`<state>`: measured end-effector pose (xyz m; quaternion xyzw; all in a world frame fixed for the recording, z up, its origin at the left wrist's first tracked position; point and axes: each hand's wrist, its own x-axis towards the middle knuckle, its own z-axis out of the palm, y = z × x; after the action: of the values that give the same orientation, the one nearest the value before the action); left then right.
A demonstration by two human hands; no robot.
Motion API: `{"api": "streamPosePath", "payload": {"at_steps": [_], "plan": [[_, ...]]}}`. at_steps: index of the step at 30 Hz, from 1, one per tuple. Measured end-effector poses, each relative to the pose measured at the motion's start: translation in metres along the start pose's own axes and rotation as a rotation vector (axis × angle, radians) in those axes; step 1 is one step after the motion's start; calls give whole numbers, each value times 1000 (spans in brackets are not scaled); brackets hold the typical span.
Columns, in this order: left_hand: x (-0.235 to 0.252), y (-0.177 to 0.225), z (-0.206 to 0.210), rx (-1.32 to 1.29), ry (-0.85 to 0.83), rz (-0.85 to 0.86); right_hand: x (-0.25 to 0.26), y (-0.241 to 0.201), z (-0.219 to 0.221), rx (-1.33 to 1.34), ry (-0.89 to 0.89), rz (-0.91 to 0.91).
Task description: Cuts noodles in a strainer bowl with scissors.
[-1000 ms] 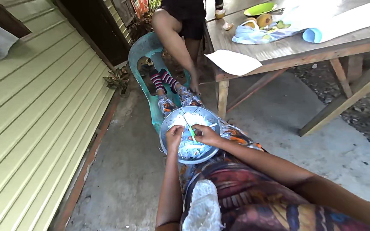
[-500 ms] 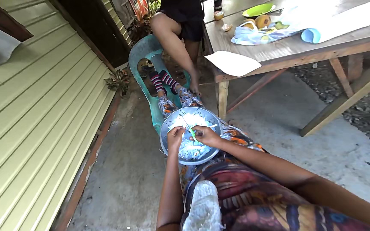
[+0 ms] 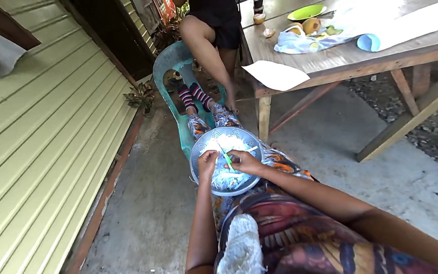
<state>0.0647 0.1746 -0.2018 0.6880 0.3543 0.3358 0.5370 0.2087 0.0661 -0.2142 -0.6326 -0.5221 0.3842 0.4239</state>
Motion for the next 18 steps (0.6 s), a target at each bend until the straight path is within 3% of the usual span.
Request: {"api": "streamPosePath", "payload": {"at_steps": [18], "plan": [[1,0,0,-58,34,-6,2,6,1,28,-3,-30]]}}
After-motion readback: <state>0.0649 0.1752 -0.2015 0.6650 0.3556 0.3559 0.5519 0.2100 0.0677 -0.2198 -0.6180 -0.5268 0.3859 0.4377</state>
